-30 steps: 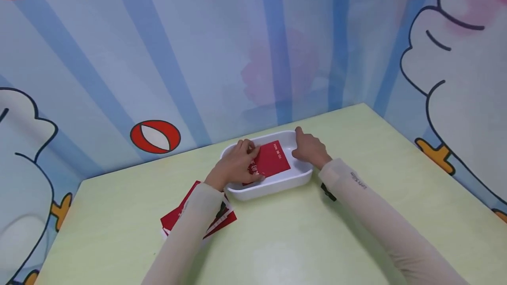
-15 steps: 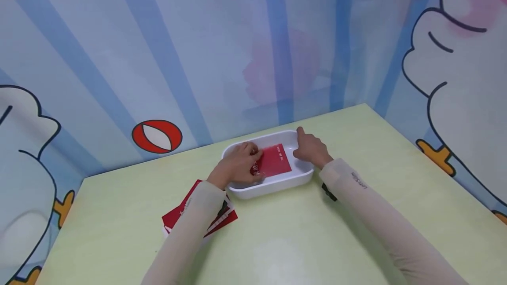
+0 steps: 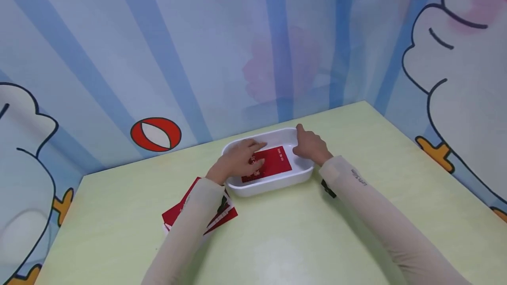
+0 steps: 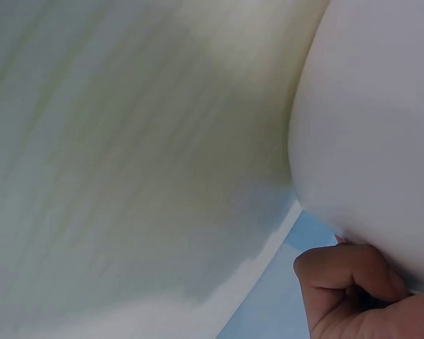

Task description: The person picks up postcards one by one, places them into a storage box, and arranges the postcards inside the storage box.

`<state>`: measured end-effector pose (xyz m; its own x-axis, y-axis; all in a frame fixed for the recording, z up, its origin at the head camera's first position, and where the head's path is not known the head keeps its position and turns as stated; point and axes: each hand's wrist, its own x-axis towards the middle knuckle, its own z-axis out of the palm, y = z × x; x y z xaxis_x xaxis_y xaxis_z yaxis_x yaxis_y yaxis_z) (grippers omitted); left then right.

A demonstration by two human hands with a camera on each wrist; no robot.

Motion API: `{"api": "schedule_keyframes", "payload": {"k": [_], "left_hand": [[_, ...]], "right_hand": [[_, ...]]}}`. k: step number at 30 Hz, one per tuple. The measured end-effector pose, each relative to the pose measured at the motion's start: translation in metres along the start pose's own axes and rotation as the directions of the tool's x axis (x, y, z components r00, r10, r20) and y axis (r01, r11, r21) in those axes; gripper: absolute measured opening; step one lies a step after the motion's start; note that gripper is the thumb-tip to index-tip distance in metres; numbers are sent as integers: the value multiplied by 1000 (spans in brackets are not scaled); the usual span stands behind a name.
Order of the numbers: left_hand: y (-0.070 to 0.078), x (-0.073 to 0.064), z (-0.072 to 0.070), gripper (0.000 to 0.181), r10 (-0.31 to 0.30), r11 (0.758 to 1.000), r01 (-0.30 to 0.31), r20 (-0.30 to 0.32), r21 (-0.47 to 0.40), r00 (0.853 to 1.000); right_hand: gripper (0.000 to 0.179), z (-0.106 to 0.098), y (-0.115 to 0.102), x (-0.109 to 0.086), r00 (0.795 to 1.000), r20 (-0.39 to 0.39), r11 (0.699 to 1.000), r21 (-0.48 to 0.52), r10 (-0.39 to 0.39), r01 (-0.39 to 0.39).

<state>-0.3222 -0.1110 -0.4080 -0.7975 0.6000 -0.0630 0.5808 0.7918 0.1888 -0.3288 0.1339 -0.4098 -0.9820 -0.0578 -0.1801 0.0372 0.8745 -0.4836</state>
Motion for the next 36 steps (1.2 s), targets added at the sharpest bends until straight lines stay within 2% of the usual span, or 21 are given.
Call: {"api": "schedule_keyframes", "payload": {"k": [3, 7, 15, 22, 29, 36], "left_hand": [[-2, -2, -5, 54, 3, 995, -9, -64, -96, 998], [-3, -5, -11, 48, -13, 987, -1, -83, -163, 996], [-4, -15, -20, 44, -25, 985, 3, -131, -170, 991], [-13, -28, -28, 42, -65, 977, 25, -188, -210, 980], [-22, -40, -35, 44, -95, 973, 45, -216, -225, 972], [-34, -57, -43, 44, -158, 957, 93, -228, -274, 961]], "right_hand": [[72, 0, -1, -1, 1000, 2, 1000, -2, -6, 6], [71, -1, -3, -2, 1000, 4, 1000, -7, -9, 9], [72, 0, -3, -4, 1000, 14, 1000, -12, -16, 16], [73, -1, -3, -4, 1000, 23, 999, -35, -14, 15], [75, -4, -3, -3, 1000, 26, 999, -45, -10, 11], [71, -11, -4, -3, 1000, 5, 995, -96, -2, 2]]}}
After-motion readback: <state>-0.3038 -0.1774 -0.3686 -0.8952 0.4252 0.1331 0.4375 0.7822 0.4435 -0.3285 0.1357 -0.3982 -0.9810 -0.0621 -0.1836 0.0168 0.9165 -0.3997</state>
